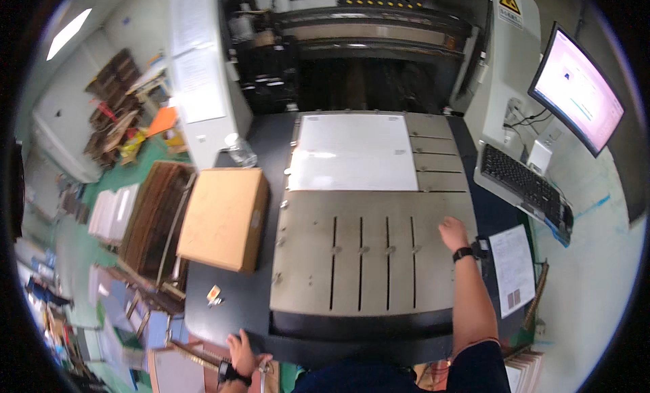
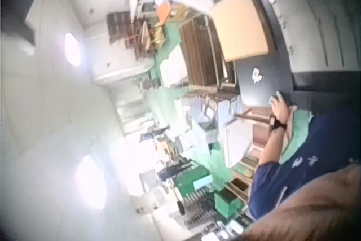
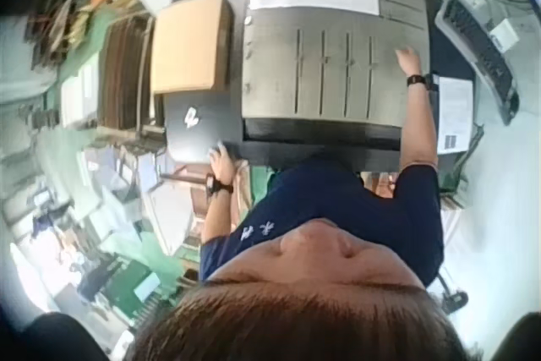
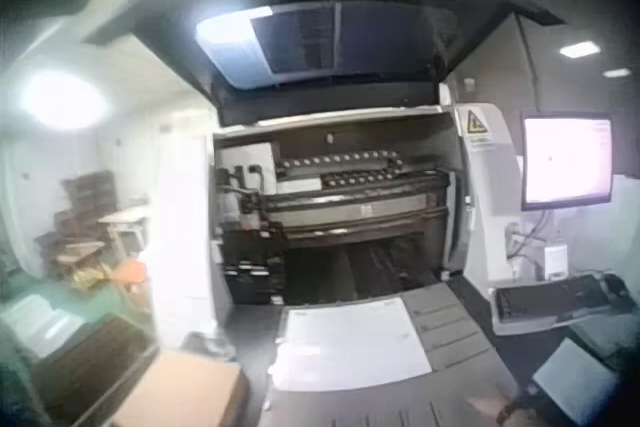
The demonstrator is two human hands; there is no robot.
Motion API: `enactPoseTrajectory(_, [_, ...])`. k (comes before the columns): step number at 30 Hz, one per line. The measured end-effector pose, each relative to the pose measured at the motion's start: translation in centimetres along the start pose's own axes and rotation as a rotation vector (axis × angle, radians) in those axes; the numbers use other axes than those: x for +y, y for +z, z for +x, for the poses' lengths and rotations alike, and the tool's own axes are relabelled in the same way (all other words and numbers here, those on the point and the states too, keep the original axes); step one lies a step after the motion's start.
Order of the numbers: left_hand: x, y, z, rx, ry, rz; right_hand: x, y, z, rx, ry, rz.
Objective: Handling, inspecting, and loading PCB panels into industrial manufacturing machinery.
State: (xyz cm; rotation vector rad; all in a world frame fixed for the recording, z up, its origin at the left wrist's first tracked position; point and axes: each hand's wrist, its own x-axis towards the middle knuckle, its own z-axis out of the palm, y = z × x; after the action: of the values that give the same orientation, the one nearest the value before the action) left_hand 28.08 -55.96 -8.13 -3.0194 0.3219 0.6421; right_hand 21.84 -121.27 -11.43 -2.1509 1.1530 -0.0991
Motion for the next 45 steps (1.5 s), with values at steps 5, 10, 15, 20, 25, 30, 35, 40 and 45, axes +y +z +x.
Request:
enactPoseTrajectory(5, [-2.0, 2.7, -0.4, 0.008, -0.023, -0.290, -8.9, 5.1, 3.7, 0.009, 0.085, 0.468])
enactPoseTrajectory(10, [0.2, -1.6, 0.3, -0.152, -0.057, -0.055, -13.0, 5.6, 6.7, 0.090, -0.002, 0.050])
enactPoseTrajectory(15, [1.3, -3.5, 1.0, -0.187, -0.088, -0.116, -14.0, 7.4, 7.0, 0.260, -0.077, -0.381])
enactPoseTrajectory(20, [0.3, -2.0, 0.0, -0.096, -0.045, -0.073, -15.7, 5.5, 7.0, 0.138, 0.316, 0.528])
enactPoseTrajectory(25, [0.2, -1.8, 0.3, -0.030, -0.036, -0.043, -13.6, 5.1, 7.0, 0.139, 0.466, 0.838])
enactPoseTrajectory(30, [0.8, -2.9, -0.3, 0.029, -0.051, -0.145, -12.4, 5.4, 8.3, 0.004, 0.343, 0.655])
enactPoseTrajectory(35, [0.8, -2.1, -0.1, 0.049, -0.060, -0.214, -13.7, 5.5, 9.4, -0.031, 0.344, 0.818])
enactPoseTrajectory(40, [0.9, -3.1, -0.8, 0.040, -0.066, -0.148, -13.4, 4.5, 9.7, -0.002, 0.502, 1.099])
enactPoseTrajectory(45, [0.3, -2.8, -0.5, 0.020, -0.046, -0.117, -12.1, 4.1, 7.8, 0.072, 0.392, 1.221])
